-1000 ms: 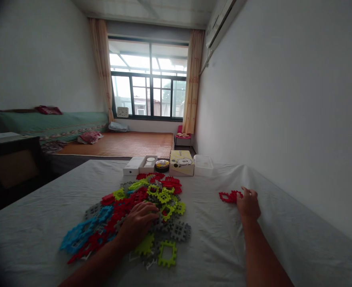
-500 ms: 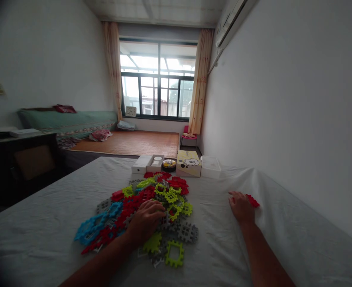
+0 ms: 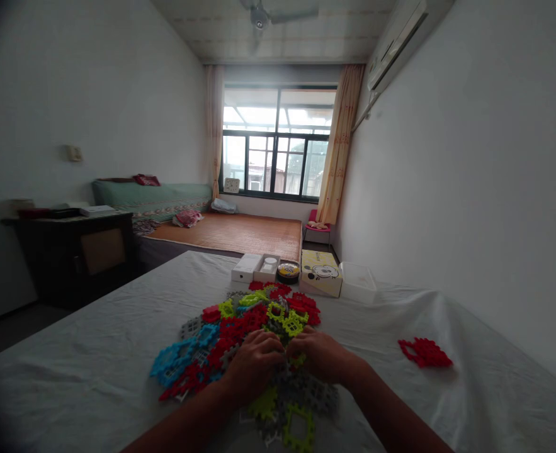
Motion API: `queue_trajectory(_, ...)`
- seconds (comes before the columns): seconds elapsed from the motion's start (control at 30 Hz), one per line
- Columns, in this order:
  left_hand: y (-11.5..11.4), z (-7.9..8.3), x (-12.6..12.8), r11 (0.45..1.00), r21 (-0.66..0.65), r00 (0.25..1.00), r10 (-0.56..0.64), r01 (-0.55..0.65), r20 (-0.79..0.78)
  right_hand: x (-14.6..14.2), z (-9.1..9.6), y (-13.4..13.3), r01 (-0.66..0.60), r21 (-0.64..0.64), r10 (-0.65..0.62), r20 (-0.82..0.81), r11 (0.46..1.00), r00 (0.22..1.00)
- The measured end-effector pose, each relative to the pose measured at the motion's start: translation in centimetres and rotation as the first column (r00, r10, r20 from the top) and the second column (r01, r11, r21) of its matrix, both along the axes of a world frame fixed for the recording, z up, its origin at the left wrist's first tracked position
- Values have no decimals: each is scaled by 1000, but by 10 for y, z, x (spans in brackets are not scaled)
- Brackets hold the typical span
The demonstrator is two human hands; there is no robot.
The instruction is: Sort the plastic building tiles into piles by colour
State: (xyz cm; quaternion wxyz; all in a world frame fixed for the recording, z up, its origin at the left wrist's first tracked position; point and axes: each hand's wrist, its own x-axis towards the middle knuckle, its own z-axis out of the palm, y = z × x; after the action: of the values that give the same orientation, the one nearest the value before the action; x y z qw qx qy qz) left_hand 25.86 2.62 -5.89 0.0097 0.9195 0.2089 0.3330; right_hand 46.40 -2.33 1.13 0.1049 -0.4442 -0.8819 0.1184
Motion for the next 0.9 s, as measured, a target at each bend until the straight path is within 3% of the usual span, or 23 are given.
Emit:
queue_trajectory(0.1,1,0,0,1000,-14,1000,-8,8,7,0,-11,8,18,18,-17,-56,1000,998)
queue_trajectory(0.27,2,-2,0,1000,-14,1000,-11,11,8,1,-39,1,110,77,-84,-283,991,955)
queue_trajectory(0.47,4,-4,1,1000,-14,1000,-8,8,21,9,-37,-5,37,64,-15,-308,997,951)
queue_trajectory(0.7,4,1,-4,999,-38,1000,0,1,24,12,-49,5,84,90,-46,-364,992,930)
queue_trajectory(0.8,4,3,-5,999,-34,1000,-4,4,27,15,-49,7,137,74,-85,-476,988,875)
queue_trajectory(0.9,5,3,-5,1000,-19,1000,3,-2,23,28,-53,16,306,-58,-270,-648,950,712)
